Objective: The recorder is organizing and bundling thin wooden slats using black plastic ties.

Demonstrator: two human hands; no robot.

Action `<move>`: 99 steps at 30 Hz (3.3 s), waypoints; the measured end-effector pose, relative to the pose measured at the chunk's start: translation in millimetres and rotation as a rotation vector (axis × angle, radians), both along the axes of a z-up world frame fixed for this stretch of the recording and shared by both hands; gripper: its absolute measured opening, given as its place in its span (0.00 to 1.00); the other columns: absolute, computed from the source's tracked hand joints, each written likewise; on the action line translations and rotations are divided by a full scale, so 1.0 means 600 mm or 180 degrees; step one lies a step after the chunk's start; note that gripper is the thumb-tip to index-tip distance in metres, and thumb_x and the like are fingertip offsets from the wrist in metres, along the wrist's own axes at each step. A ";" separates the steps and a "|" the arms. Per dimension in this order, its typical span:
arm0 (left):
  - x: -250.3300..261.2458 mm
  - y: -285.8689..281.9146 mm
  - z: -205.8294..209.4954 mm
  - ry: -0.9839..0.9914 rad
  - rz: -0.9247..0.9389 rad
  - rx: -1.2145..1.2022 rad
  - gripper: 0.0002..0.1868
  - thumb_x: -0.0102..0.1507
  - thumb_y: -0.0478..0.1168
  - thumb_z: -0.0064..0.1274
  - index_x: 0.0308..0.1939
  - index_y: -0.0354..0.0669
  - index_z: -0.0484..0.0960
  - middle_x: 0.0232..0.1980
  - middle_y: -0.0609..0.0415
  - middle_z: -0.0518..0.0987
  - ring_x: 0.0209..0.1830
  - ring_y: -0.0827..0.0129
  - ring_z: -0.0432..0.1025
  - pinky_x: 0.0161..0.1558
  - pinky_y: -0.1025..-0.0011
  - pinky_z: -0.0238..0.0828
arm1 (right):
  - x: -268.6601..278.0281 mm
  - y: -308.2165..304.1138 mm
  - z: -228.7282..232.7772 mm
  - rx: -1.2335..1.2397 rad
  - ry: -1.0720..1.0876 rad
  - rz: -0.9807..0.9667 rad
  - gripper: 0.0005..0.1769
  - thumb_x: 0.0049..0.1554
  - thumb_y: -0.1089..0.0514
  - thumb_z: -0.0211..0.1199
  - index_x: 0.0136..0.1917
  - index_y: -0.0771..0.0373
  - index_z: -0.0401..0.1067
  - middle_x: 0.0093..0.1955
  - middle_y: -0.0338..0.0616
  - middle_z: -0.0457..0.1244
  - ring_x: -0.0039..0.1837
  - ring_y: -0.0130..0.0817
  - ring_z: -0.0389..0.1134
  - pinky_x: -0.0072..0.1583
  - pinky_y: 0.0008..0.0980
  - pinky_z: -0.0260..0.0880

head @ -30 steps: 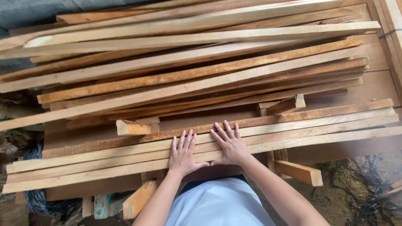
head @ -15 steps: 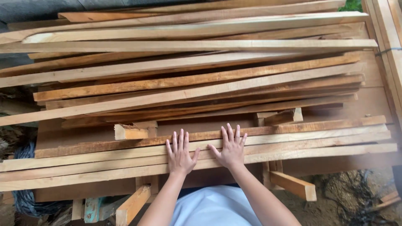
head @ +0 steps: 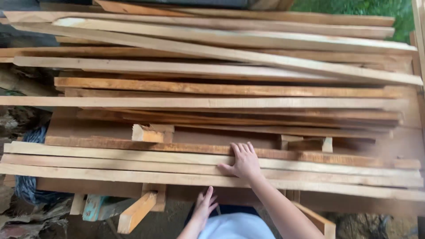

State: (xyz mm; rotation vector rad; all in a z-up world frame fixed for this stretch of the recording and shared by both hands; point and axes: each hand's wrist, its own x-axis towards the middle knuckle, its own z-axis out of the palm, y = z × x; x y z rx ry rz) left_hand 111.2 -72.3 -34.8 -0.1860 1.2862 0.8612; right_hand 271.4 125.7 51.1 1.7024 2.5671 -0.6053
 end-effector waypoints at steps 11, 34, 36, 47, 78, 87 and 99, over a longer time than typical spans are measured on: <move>0.105 0.155 0.109 0.0320 0.1527 -0.0336 0.44 0.61 0.64 0.40 0.75 0.42 0.62 0.74 0.45 0.67 0.70 0.57 0.65 0.64 0.62 0.63 | -0.027 0.149 -0.008 -0.2858 -0.0376 0.0099 0.65 0.28 0.13 0.59 0.63 0.63 0.75 0.63 0.52 0.68 0.65 0.52 0.69 0.65 0.51 0.71; 0.110 0.137 0.075 0.0546 0.1308 0.0056 0.49 0.63 0.71 0.25 0.80 0.47 0.49 0.82 0.47 0.56 0.79 0.57 0.57 0.72 0.60 0.56 | -0.033 0.151 -0.022 -0.2763 -0.0089 0.0268 0.64 0.33 0.19 0.66 0.70 0.66 0.68 0.66 0.58 0.66 0.67 0.54 0.69 0.66 0.50 0.72; 0.094 0.129 0.076 0.0418 0.0630 -0.0210 0.48 0.61 0.72 0.27 0.81 0.57 0.49 0.81 0.50 0.58 0.74 0.56 0.64 0.66 0.58 0.67 | -0.028 0.135 -0.006 -0.1685 -0.0094 0.0698 0.58 0.38 0.13 0.60 0.67 0.56 0.71 0.55 0.47 0.72 0.52 0.42 0.76 0.52 0.37 0.77; -0.046 -0.014 0.086 0.1097 -0.0388 -0.0090 0.23 0.66 0.48 0.49 0.57 0.35 0.83 0.54 0.47 0.86 0.54 0.65 0.81 0.53 0.69 0.78 | -0.149 0.008 0.067 0.0634 0.1777 0.1704 0.16 0.57 0.53 0.66 0.57 0.59 0.73 0.61 0.41 0.65 0.64 0.39 0.65 0.63 0.38 0.65; -0.439 0.134 0.099 -0.0131 0.3008 -0.0405 0.53 0.58 0.74 0.37 0.76 0.40 0.61 0.76 0.40 0.66 0.72 0.52 0.63 0.69 0.59 0.59 | -0.702 0.096 0.003 -0.2105 0.0022 0.0543 0.70 0.37 0.13 0.60 0.71 0.73 0.62 0.62 0.61 0.66 0.63 0.53 0.70 0.61 0.44 0.73; -0.428 0.158 0.108 0.0407 0.3515 -0.0547 0.50 0.63 0.72 0.28 0.78 0.41 0.57 0.78 0.40 0.64 0.74 0.50 0.63 0.71 0.59 0.57 | -0.753 0.150 -0.009 -0.3473 -0.0487 0.0770 0.74 0.30 0.12 0.51 0.79 0.60 0.57 0.82 0.50 0.49 0.82 0.54 0.49 0.78 0.56 0.50; -0.439 0.177 0.149 0.0312 0.3575 -0.0428 0.43 0.65 0.65 0.30 0.76 0.43 0.63 0.74 0.43 0.70 0.70 0.54 0.66 0.65 0.59 0.61 | -0.772 0.158 -0.002 -0.3494 -0.0310 0.0851 0.61 0.32 0.14 0.51 0.70 0.50 0.72 0.77 0.39 0.60 0.77 0.46 0.59 0.75 0.46 0.57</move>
